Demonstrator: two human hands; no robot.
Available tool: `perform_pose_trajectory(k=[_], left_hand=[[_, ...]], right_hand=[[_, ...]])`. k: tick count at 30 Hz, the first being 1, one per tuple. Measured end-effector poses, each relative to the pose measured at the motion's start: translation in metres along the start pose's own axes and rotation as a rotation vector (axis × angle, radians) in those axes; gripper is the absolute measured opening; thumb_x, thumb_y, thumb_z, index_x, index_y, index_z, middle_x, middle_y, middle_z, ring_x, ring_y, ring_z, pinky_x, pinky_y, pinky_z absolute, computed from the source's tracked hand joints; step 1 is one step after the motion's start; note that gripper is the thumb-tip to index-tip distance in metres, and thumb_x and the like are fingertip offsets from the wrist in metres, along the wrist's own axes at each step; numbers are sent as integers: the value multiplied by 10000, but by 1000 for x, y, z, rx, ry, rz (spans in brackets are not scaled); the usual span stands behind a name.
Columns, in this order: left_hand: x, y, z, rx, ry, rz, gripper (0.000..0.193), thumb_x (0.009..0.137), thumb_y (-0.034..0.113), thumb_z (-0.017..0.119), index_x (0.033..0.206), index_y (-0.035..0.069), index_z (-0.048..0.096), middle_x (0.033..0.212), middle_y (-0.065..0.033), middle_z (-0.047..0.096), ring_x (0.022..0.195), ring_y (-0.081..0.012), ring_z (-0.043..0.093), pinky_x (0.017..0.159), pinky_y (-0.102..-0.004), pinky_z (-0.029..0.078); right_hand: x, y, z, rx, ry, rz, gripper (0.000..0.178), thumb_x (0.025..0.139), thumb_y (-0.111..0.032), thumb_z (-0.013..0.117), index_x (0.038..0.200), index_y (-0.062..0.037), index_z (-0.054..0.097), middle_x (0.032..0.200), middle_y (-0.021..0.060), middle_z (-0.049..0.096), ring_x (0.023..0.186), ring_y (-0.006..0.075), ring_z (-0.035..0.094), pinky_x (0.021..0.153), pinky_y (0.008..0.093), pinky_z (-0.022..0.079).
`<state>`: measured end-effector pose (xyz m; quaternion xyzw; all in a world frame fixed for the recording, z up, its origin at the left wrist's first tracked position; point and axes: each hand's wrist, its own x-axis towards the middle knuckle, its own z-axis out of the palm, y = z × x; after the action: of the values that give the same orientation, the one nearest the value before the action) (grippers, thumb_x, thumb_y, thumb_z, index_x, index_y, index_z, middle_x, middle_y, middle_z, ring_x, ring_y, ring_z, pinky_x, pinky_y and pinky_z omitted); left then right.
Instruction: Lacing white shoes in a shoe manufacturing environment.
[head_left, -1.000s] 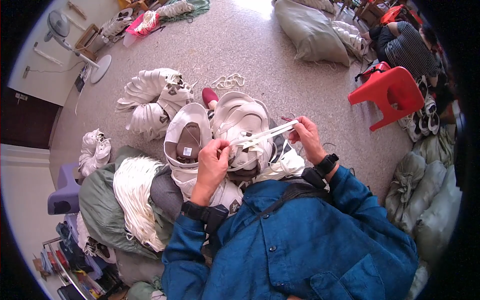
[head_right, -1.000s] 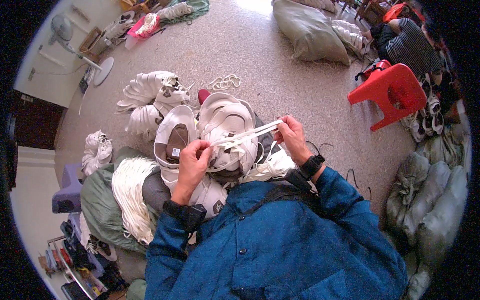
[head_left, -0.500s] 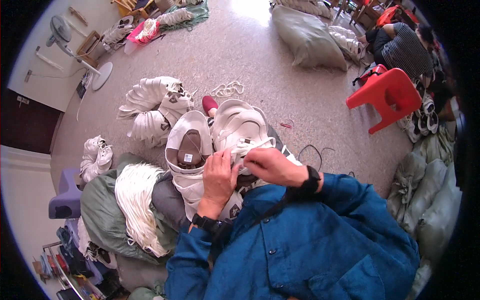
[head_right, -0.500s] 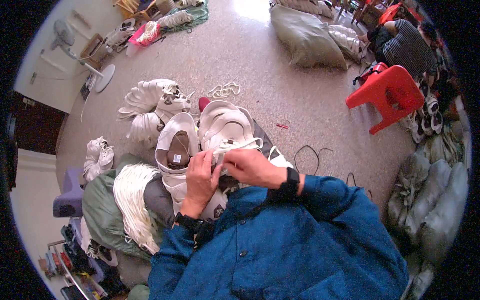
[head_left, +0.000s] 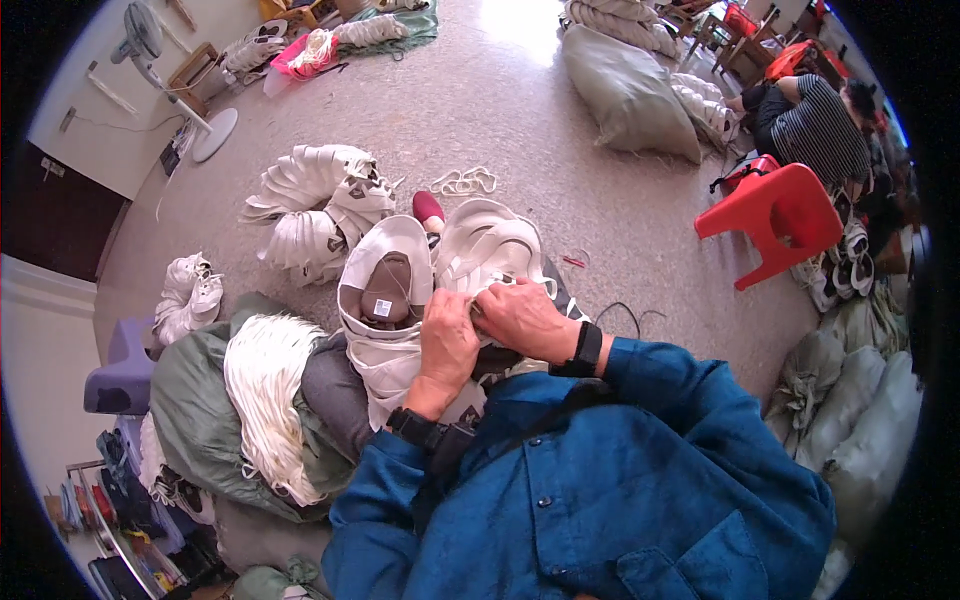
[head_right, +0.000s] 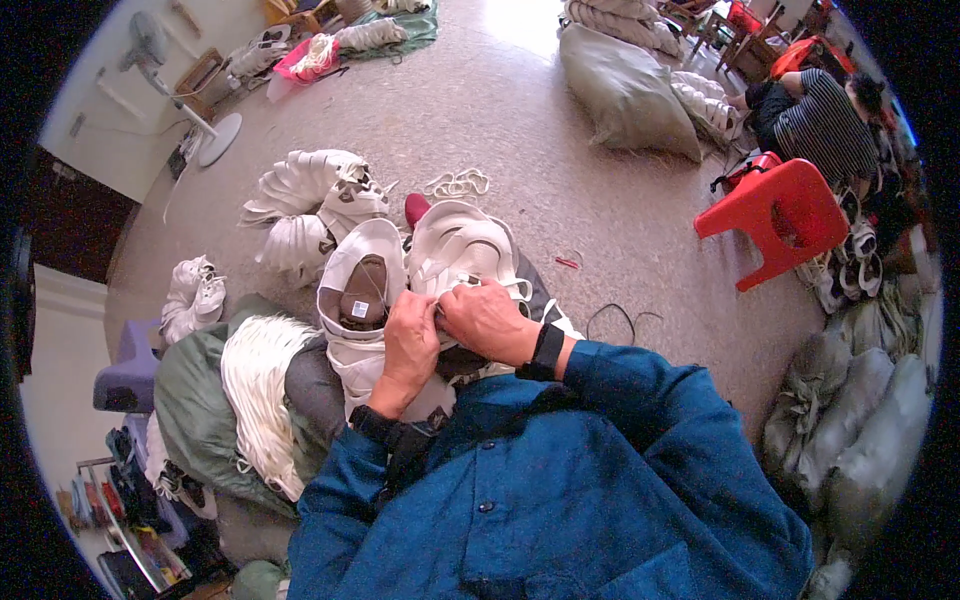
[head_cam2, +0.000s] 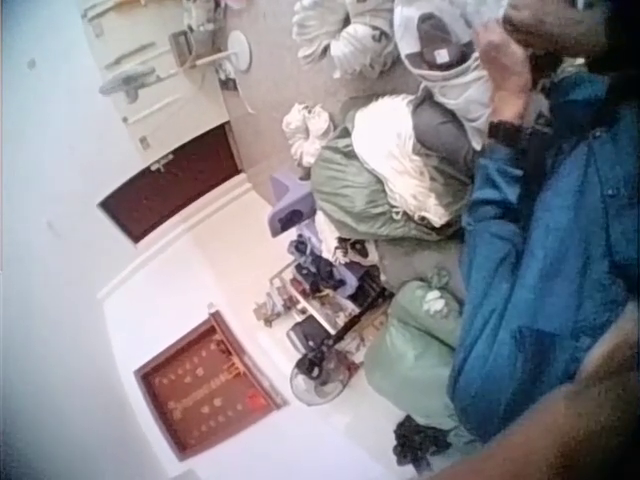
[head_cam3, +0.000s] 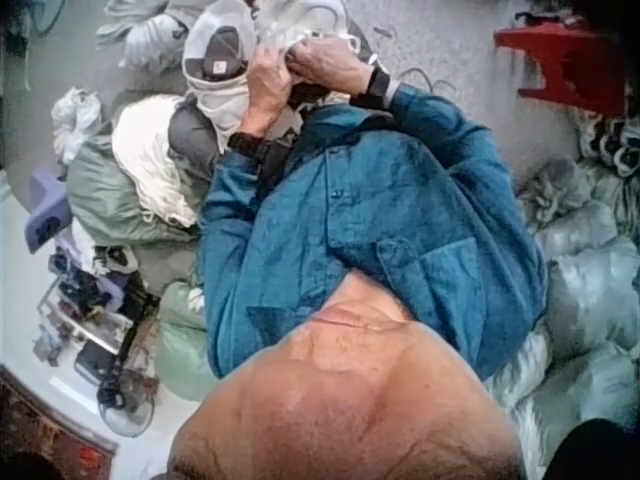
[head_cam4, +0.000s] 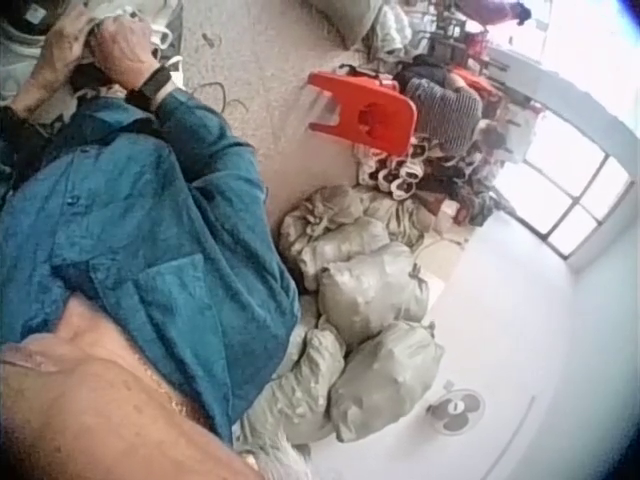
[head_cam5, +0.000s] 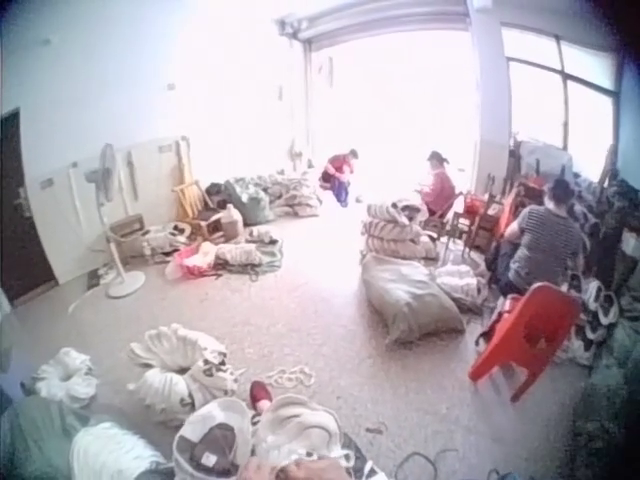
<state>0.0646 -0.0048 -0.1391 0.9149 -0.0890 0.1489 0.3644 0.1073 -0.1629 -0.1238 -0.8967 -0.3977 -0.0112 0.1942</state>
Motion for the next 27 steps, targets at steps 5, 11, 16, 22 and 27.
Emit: perform_pose_trajectory(k=[5,11,16,22,27], left_hand=[[2,8,-7,-68,-31,-96,151,942,66,528,995,-28,634,924,-200,573,888,-382,573,776,-445,459],[-7,1,-8,-57,1,-76,175,917,56,545,1048,-28,625,930,-199,569,905,-377,564,807,-444,450],[-4,8,-7,-46,-4,-21,168,910,48,570,1052,-24,625,920,-189,571,907,-366,566,803,-434,449],[5,10,-11,-137,-104,-146,185,866,59,595,1039,-2,622,937,-179,561,877,-351,578,796,-429,471],[15,5,-13,-221,-113,-193,158,856,38,596,1008,21,634,892,-152,602,729,-282,623,658,-377,503]], right_hand=[[2,1,1,-15,59,-29,142,859,-188,599,790,-66,573,750,98,610,726,291,645,675,412,474],[-73,27,-53,426,-357,134,152,873,-181,558,809,-43,556,702,190,576,661,367,604,621,471,462],[-212,137,-50,224,-453,609,261,847,-208,515,739,12,602,735,259,590,673,423,590,627,506,451],[-222,134,-24,178,-501,644,238,871,-216,553,790,-4,623,730,226,611,707,408,614,633,479,477],[-108,77,-33,334,38,268,138,919,-148,542,890,-18,577,811,206,596,787,419,597,675,476,478]])
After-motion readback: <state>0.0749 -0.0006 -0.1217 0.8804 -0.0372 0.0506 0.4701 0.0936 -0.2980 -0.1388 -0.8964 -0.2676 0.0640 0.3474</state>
